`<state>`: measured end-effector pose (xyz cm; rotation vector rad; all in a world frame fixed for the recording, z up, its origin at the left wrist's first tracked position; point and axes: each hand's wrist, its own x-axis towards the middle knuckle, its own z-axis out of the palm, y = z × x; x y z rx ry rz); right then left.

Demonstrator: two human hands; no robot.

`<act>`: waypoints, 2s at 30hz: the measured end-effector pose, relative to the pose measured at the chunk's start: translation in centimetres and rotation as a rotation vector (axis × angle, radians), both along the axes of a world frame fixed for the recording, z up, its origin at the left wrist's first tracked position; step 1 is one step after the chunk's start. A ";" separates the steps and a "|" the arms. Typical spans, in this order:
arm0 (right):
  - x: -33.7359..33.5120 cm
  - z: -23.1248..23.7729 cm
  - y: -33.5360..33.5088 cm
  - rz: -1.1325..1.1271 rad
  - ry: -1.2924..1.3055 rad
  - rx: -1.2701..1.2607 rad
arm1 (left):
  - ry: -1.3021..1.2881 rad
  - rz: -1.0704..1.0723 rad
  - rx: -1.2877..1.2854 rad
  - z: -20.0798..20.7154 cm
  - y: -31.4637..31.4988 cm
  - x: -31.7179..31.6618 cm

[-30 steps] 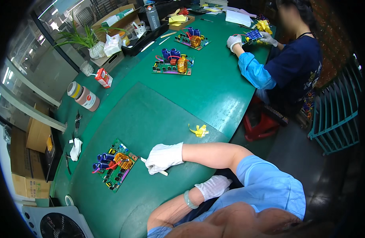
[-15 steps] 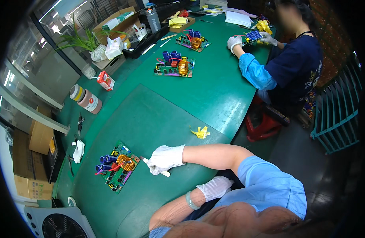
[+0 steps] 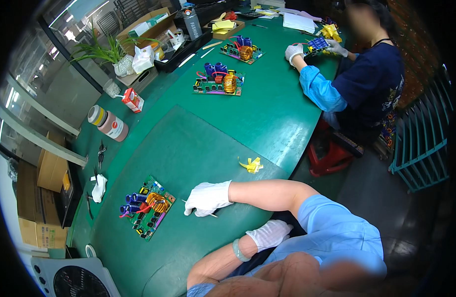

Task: The person assembles electronic circuit boards at a green workbench, using a small metal tool to press components and wires into place. They handle multiple boards, flipping them over to inspect the solder side and adjusting connections before placing them into a nearby bin.

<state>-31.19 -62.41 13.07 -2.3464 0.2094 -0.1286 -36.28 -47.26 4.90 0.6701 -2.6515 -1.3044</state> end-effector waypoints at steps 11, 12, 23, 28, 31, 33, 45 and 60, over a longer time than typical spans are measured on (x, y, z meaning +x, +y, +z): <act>0.0 -0.1 0.3 0.061 0.031 0.040 | 0.069 0.018 -0.020 -0.7 0.1 -0.2; 0.0 0.0 0.2 0.065 0.042 0.049 | 0.061 0.021 -0.014 -0.6 0.1 -0.1; 0.0 -0.3 0.1 0.101 0.008 0.017 | 0.044 0.021 -0.012 -0.1 0.1 0.0; 0.2 -0.3 0.3 0.074 0.005 0.040 | 0.049 0.020 -0.020 -0.5 0.3 0.1; 0.0 0.0 0.3 0.076 0.011 0.042 | 0.019 0.013 -0.011 -0.2 0.2 0.0; -0.1 0.2 0.3 0.074 0.019 0.047 | 0.011 0.010 -0.016 0.0 0.1 0.0; -0.6 1.7 -0.2 0.097 0.152 0.196 | -0.086 0.009 -0.057 2.1 -0.6 0.2; 0.0 -1.1 -0.4 0.114 0.023 0.103 | -0.165 -0.023 -0.206 -0.4 0.6 -0.7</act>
